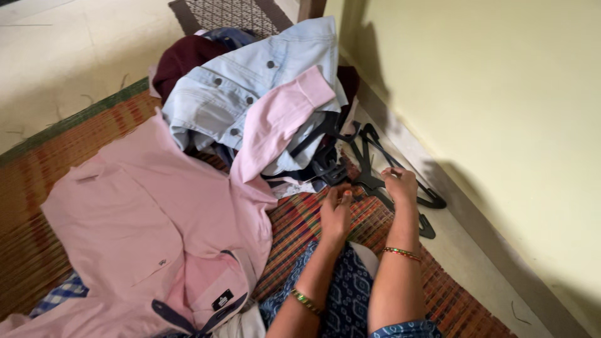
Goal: The person sits on a mat and places a light blue denim jacket onto a hanger, then buttons it. Next, they pick up a pink shirt, lay it flat, and place it onto a hanger, buttoning it as well.
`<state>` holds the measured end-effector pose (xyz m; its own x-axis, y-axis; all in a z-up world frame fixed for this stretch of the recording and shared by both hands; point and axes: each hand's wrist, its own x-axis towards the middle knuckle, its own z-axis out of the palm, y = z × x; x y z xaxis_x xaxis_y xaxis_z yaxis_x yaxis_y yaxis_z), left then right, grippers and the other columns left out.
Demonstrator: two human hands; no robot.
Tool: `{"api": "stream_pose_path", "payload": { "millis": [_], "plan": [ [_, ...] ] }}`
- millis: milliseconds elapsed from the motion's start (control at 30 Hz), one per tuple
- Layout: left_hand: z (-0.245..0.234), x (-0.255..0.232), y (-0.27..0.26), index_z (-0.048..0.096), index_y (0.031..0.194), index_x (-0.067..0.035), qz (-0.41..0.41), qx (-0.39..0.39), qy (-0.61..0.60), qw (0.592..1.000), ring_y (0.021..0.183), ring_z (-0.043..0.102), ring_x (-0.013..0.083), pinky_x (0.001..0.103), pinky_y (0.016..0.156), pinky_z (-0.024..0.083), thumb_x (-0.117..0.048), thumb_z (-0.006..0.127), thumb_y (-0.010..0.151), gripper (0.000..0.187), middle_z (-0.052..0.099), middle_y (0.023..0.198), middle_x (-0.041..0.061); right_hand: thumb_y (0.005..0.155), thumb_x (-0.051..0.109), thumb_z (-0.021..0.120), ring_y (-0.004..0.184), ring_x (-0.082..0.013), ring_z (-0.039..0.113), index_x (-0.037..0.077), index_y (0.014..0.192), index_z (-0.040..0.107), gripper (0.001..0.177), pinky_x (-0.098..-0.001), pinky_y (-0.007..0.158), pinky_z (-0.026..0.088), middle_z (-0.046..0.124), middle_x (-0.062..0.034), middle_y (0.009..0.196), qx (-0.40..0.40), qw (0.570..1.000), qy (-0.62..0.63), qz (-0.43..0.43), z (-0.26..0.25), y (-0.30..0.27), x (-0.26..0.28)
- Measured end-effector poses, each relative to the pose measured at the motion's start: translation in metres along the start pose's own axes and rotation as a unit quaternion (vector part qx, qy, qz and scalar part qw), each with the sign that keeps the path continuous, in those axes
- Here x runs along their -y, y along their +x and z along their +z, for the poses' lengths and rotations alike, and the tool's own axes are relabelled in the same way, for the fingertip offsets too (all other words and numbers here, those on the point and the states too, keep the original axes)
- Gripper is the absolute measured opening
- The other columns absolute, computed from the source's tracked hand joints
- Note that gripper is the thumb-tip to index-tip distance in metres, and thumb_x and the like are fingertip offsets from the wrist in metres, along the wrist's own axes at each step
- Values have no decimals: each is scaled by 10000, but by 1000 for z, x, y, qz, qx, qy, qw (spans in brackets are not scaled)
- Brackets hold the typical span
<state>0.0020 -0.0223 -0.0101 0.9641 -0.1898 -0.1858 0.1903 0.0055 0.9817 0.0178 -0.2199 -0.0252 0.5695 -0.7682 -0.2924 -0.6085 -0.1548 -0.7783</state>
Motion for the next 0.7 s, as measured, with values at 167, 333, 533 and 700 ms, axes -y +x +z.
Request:
{"api": "stream_pose_path", "payload": {
  "millis": [167, 333, 533, 700],
  "plan": [
    [93, 47, 40, 696, 1156, -1, -131, -77, -246, 957, 818, 617, 145, 305, 739, 494, -191, 581, 1020, 261, 722, 1024, 69, 852, 137, 717, 781, -246, 688, 85, 1066, 807, 238, -406, 759, 525, 760, -145, 912, -18, 997, 67, 42, 4, 22, -29],
    [108, 69, 57, 694, 1103, 31, -226, -120, -233, 938, 700, 589, 172, 352, 600, 468, -187, 581, 1013, 261, 692, 915, 92, 877, 144, 670, 898, -272, 730, 102, 1083, 809, 252, -400, 816, 521, 769, -146, 997, -29, 996, 11, 87, 11, 35, -55],
    [102, 48, 56, 736, 1128, -29, -260, -114, -65, 957, 861, 664, 206, 359, 761, 528, -259, 574, 1001, 309, 749, 1072, 100, 857, 135, 725, 903, -293, 717, 116, 1084, 792, 238, -394, 811, 535, 735, -193, 1001, -32, 999, -21, -33, 26, 46, -81],
    [99, 40, 57, 721, 1219, -125, -308, -70, 21, 949, 1113, 629, 260, 377, 963, 467, -261, 556, 1002, 305, 673, 1256, 99, 872, 142, 703, 891, -330, 748, 115, 1164, 727, 295, -395, 800, 552, 760, -218, 988, 20, 998, -52, -34, 45, 58, -100]
  ]
}}
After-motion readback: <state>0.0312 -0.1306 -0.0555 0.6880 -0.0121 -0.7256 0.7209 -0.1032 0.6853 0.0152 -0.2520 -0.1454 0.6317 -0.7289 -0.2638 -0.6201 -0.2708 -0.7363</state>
